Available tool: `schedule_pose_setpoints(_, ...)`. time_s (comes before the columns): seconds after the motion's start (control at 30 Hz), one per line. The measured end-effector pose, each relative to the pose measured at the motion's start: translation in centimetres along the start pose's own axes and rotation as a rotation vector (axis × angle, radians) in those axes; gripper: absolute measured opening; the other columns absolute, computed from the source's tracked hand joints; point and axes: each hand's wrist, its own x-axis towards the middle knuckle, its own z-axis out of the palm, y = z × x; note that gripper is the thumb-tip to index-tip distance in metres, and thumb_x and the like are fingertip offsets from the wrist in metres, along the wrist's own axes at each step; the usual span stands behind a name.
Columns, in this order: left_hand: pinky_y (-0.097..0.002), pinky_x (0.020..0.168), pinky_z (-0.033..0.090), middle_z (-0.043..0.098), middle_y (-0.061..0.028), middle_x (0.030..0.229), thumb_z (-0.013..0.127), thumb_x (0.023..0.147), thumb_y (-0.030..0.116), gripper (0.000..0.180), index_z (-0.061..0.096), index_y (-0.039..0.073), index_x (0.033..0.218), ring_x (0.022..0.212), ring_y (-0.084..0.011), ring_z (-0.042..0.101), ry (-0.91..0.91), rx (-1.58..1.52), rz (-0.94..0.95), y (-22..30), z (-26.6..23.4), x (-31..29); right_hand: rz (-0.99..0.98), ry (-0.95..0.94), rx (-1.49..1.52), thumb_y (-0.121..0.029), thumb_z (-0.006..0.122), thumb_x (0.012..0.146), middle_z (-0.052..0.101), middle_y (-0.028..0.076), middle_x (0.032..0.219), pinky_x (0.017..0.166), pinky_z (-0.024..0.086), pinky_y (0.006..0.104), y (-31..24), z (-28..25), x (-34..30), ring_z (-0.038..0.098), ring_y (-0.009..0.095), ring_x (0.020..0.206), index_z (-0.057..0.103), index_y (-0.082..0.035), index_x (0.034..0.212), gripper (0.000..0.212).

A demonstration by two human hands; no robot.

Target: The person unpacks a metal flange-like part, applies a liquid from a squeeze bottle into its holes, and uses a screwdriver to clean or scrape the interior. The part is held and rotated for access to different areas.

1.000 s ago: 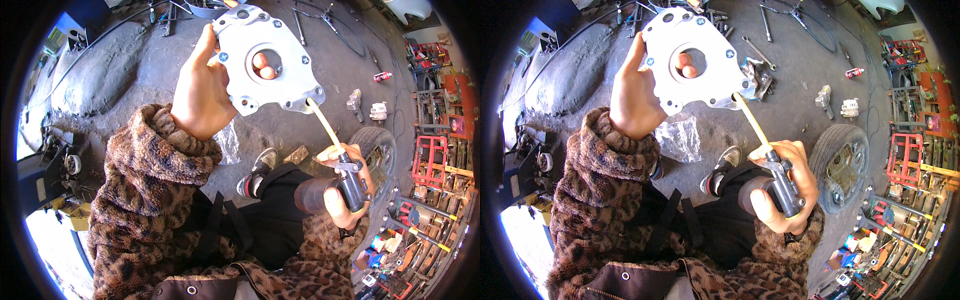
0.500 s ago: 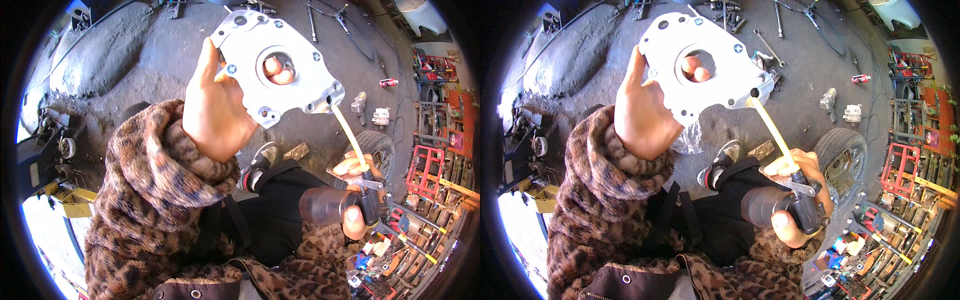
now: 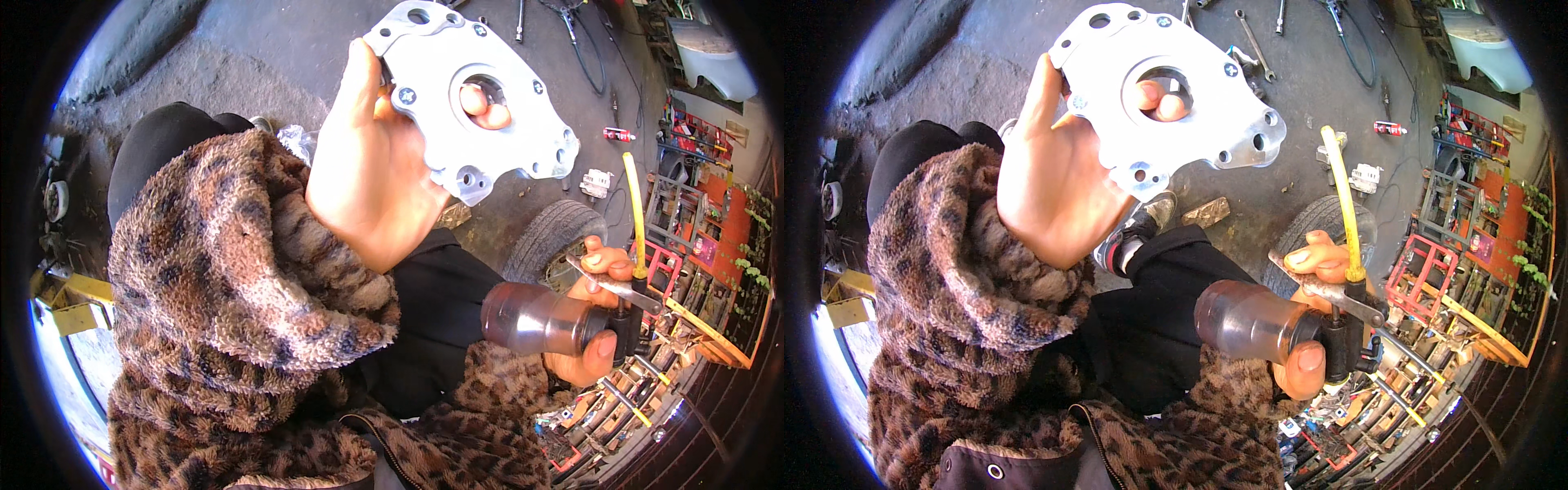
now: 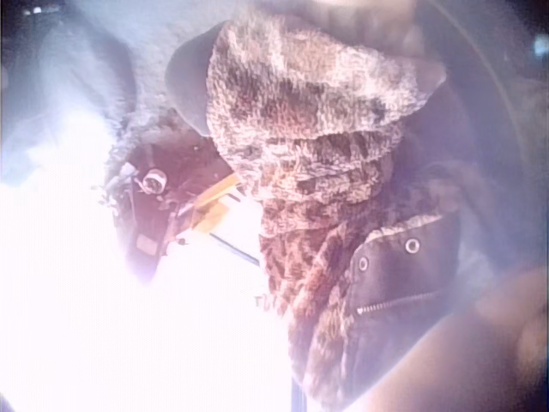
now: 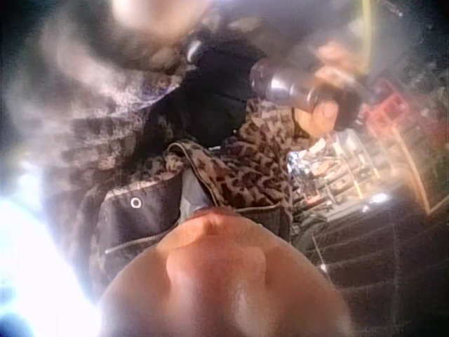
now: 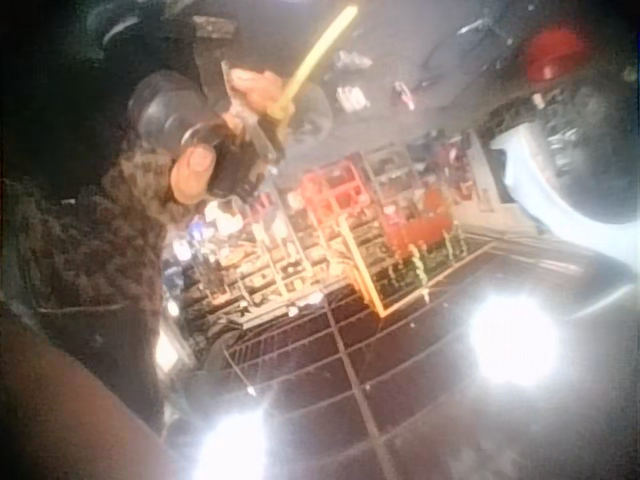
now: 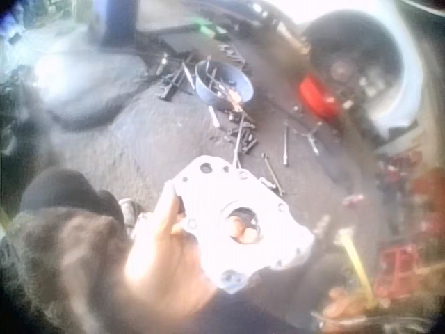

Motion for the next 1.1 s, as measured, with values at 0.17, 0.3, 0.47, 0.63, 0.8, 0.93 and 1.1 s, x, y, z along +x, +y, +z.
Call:
schedule_pose_setpoints(0.17, -0.0402, 0.091, 0.052, 0.064, -0.0145, 0.108, 0.027, 0.102, 0.063, 0.074, 0.047, -0.002, 0.132, 0.104, -0.0311, 0.061, 0.089, -0.053, 0.022, -0.5, 0.0, -0.1, 0.047, -0.138, 0.036, -0.042, 0.054, 0.078, 0.046, 0.024, 0.106, 0.097, 0.03, 0.052, -0.5, -0.5, 0.4, 0.045, 0.031, 0.103, 0.052, 0.011, 0.094, 0.055)
schedule_pose_setpoints(0.3, -0.0459, 0.099, 0.048, 0.064, -0.0148, 0.108, 0.03, 0.102, 0.063, 0.073, 0.048, -0.001, 0.131, 0.107, -0.032, 0.059, -0.181, -0.118, -0.057, 0.1, -0.7, 0.2, -0.009, -0.148, 0.073, -0.044, 0.055, 0.08, 0.048, 0.025, 0.107, 0.097, 0.029, 0.0536, -0.3, -0.8, 0.4, 0.046, 0.031, 0.104, 0.051, 0.012, 0.108, 0.063)
schedule_pose_setpoints(0.47, -0.0484, 0.1, 0.045, 0.062, -0.0151, 0.107, 0.033, 0.102, 0.063, 0.071, 0.05, 0.0, 0.131, 0.107, -0.0342, 0.056, -0.227, -0.145, -0.083, 0.0, -1.3, 0.0, -0.033, -0.135, 0.022, -0.044, 0.057, 0.079, 0.048, 0.023, 0.105, 0.095, 0.03, 0.053, -0.2, -0.6, 0.5, 0.046, 0.031, 0.103, 0.046, 0.012, 0.116, 0.067)
schedule_pose_setpoints(0.63, -0.0478, 0.099, 0.045, 0.061, -0.0153, 0.106, 0.032, 0.102, 0.063, 0.07, 0.051, 0.001, 0.129, 0.105, -0.0336, 0.054, -0.133, -0.141, -0.088, 0.0, -0.4, -0.3, -0.04, -0.114, -0.042, -0.047, 0.058, 0.08, 0.051, 0.022, 0.098, 0.092, 0.035, 0.0526, -0.7, -0.5, 1.0, 0.051, 0.031, 0.094, 0.048, 0.01, 0.113, 0.067)
schedule_pose_setpoints(0.8, -0.0477, 0.096, 0.045, 0.061, -0.014, 0.102, 0.029, 0.102, 0.063, 0.07, 0.052, 0.003, 0.129, 0.103, -0.0319, 0.054, -0.108, -0.06, -0.088, 0.2, 0.1, -0.5, -0.163, -0.015, -0.169, -0.055, 0.059, 0.082, 0.059, 0.023, 0.085, 0.082, 0.047, 0.053, -0.3, -0.2, 1.4, 0.059, 0.031, 0.076, 0.052, 0.01, 0.107, 0.07)
schedule_pose_setpoints(0.93, -0.0472, 0.095, 0.046, 0.061, -0.0123, 0.099, 0.027, 0.102, 0.065, 0.071, 0.052, 0.004, 0.129, 0.101, -0.0308, 0.055, -0.154, 0.002, -0.096, 0.4, 0.5, -0.2, -0.122, -0.035, -0.19, -0.057, 0.06, 0.081, 0.059, 0.022, 0.078, 0.08, 0.047, 0.0523, -0.8, -0.3, 1.5, 0.059, 0.03, 0.073, 0.053, 0.008, 0.102, 0.069)
schedule_pose_setpoints(1.1, -0.0461, 0.094, 0.047, 0.062, -0.0107, 0.096, 0.027, 0.102, 0.065, 0.07, 0.051, 0.006, 0.13, 0.099, -0.0302, 0.056, 0.056, 0.06, -0.032, 0.0, 1.9, -0.4, -0.056, -0.156, -0.21, -0.056, 0.065, 0.076, 0.063, 0.019, 0.077, 0.083, 0.045, 0.0489, -1.1, -0.3, 1.6, 0.06, 0.028, 0.073, 0.056, 0.007, 0.097, 0.067)
